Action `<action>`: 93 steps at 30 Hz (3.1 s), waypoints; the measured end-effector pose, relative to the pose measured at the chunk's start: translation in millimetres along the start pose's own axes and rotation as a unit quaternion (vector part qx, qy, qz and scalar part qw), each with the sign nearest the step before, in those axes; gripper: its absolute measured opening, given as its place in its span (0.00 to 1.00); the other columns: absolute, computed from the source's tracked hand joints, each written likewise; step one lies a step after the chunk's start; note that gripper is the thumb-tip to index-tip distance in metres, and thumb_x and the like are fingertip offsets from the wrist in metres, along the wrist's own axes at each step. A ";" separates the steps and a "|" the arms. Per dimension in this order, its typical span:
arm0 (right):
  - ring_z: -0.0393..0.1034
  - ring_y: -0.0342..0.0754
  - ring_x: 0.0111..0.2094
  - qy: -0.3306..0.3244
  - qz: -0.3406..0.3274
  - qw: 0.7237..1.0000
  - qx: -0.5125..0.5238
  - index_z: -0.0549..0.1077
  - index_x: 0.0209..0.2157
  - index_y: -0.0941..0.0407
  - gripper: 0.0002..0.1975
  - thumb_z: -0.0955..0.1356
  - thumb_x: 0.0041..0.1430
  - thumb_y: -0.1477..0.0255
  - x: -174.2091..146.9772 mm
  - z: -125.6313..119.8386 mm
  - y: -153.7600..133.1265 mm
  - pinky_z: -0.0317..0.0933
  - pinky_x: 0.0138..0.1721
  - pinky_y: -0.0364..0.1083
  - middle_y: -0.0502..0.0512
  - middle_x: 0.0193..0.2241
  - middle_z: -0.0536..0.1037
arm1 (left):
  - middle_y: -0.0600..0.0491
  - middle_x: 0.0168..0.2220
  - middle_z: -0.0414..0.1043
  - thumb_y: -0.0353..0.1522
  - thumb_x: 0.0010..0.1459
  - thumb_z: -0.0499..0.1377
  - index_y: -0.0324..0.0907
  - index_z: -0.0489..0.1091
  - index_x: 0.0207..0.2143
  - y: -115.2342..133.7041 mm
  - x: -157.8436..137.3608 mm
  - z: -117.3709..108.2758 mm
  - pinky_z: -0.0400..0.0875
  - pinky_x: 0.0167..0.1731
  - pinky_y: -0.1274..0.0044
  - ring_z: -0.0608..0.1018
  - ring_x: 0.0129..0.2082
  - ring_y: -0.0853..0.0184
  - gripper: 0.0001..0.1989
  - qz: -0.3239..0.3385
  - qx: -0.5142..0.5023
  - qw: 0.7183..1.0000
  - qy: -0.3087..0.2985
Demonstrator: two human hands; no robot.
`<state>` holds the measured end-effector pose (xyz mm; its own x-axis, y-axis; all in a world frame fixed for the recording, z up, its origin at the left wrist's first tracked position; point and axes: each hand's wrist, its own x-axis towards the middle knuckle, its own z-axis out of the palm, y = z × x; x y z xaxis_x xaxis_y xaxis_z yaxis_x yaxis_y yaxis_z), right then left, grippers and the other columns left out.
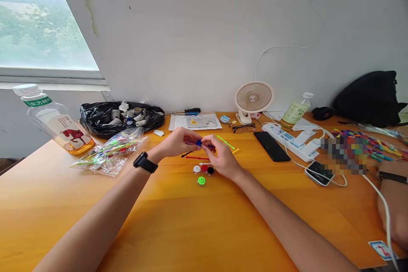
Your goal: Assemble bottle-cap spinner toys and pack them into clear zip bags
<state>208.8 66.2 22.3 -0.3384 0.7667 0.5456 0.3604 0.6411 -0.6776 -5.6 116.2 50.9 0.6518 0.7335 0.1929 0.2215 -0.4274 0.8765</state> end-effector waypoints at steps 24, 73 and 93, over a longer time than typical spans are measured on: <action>0.70 0.53 0.42 0.025 -0.059 0.992 -0.105 0.71 0.43 0.53 0.08 0.61 0.75 0.73 1.6 -8.3 1.0 0.65 0.45 0.50 0.58 0.40 0.74 | 0.52 0.30 0.81 0.33 0.59 0.67 0.40 0.80 0.41 19.7 -2.0 11.1 0.76 0.33 0.78 0.81 0.30 0.67 0.08 0.047 0.134 0.986 0.086; 0.65 0.46 0.24 0.048 0.114 0.992 0.004 0.69 0.18 0.54 0.34 0.60 0.73 0.49 1.6 -17.5 23.2 0.58 0.33 0.47 0.51 0.18 0.70 | 0.45 0.43 0.82 0.47 0.50 0.74 0.38 0.76 0.40 -65.9 -21.2 -36.5 0.72 0.50 0.71 0.82 0.45 0.62 0.25 -0.110 -0.128 0.971 0.170; 0.71 0.48 0.33 0.057 0.050 0.997 -0.025 0.79 0.39 0.55 0.10 0.69 0.69 0.63 7.2 -14.7 12.2 0.63 0.36 0.47 0.54 0.35 0.82 | 0.50 0.36 0.80 0.45 0.61 0.67 0.40 0.74 0.48 -2.3 4.2 21.4 0.68 0.31 0.78 0.79 0.34 0.67 0.21 -0.025 -0.127 0.989 0.073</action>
<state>223.6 80.1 25.3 -0.1981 0.8239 0.5310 0.4321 0.5597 -0.7072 12.2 109.0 40.3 0.5291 0.8264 0.1926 0.0492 -0.2565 0.9653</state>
